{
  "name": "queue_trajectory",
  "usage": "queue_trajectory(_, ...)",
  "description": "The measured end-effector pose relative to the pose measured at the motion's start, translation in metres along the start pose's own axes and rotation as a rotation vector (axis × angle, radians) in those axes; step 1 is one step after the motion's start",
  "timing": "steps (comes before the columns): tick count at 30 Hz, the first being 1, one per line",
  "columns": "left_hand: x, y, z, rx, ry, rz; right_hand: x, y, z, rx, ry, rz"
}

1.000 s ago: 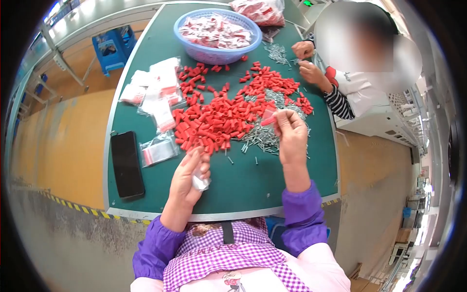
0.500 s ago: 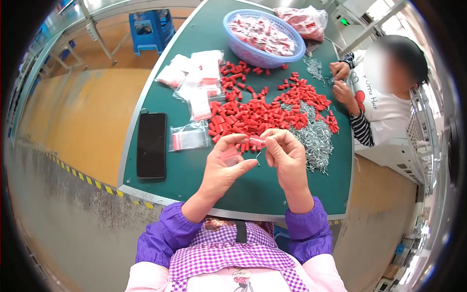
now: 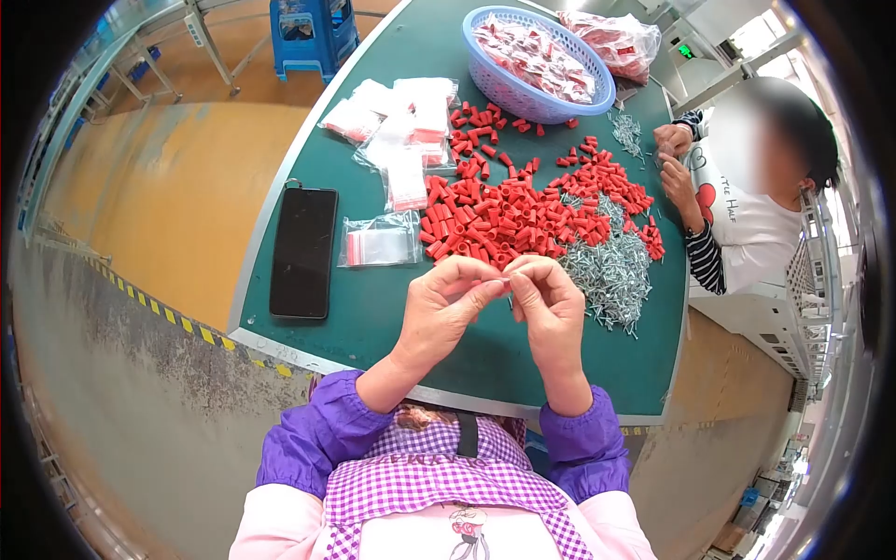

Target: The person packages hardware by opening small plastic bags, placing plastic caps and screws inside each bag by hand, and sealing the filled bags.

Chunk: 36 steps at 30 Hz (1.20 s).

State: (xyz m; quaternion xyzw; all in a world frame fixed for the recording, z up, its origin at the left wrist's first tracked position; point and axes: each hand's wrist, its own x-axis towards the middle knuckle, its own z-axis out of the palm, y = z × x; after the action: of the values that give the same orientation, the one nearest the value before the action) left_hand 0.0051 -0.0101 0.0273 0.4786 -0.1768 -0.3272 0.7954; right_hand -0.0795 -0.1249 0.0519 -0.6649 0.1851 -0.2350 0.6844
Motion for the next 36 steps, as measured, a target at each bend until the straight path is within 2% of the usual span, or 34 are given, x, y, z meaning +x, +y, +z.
queue_trajectory(2,0.001,-0.007,-0.005,-0.042,-0.028,-0.013,-0.002,0.006,0.000,-0.040,-0.026,-0.036)
queue_trajectory(3,0.000,-0.001,-0.009,-0.014,-0.053,-0.106,-0.001,0.007,0.000,-0.062,-0.039,-0.057)
queue_trajectory(6,0.000,-0.005,-0.013,-0.188,-0.049,-0.210,0.014,-0.006,-0.001,-0.067,-0.124,-0.031)
queue_trajectory(7,0.002,-0.008,-0.017,-0.242,-0.084,-0.209,0.027,-0.015,-0.004,-0.211,-0.109,-0.048)
queue_trajectory(9,0.005,-0.009,-0.014,-0.410,-0.029,-0.254,0.072,-0.031,-0.014,-0.278,0.008,-0.265)
queue_trajectory(12,0.009,-0.016,-0.020,-0.580,-0.015,-0.269,0.133,-0.078,-0.018,-0.195,0.169,-0.444)
queue_trajectory(15,0.011,-0.011,-0.026,-0.663,0.072,-0.274,0.127,-0.083,-0.009,-0.219,0.054,-0.386)
queue_trajectory(17,0.012,-0.010,-0.031,-0.717,0.100,-0.249,0.097,-0.052,0.001,-0.272,-0.063,-0.283)
queue_trajectory(19,0.013,-0.009,-0.035,-0.741,0.123,-0.230,0.058,-0.019,0.008,-0.317,-0.197,-0.027)
queue_trajectory(22,0.016,-0.008,-0.033,-0.778,0.099,-0.179,0.017,0.020,0.021,-0.168,-0.171,0.256)
queue_trajectory(24,0.015,-0.012,-0.029,-0.752,0.106,-0.220,0.009,0.034,0.023,-0.074,-0.197,0.284)
queue_trajectory(25,0.015,-0.016,-0.027,-0.747,0.094,-0.235,0.006,0.035,0.032,-0.015,-0.128,0.249)
queue_trajectory(28,0.012,-0.015,-0.023,-0.783,0.071,-0.293,0.003,0.035,0.028,-0.014,-0.064,0.297)
queue_trajectory(29,0.012,-0.016,-0.022,-0.793,0.081,-0.290,0.001,0.030,0.028,-0.149,-0.007,0.320)
queue_trajectory(32,0.011,-0.014,-0.020,-0.814,0.105,-0.290,-0.004,0.033,0.032,-0.187,0.107,0.072)
queue_trajectory(36,0.008,-0.015,-0.017,-0.760,0.196,-0.340,-0.005,0.034,0.026,-0.194,0.198,-0.038)
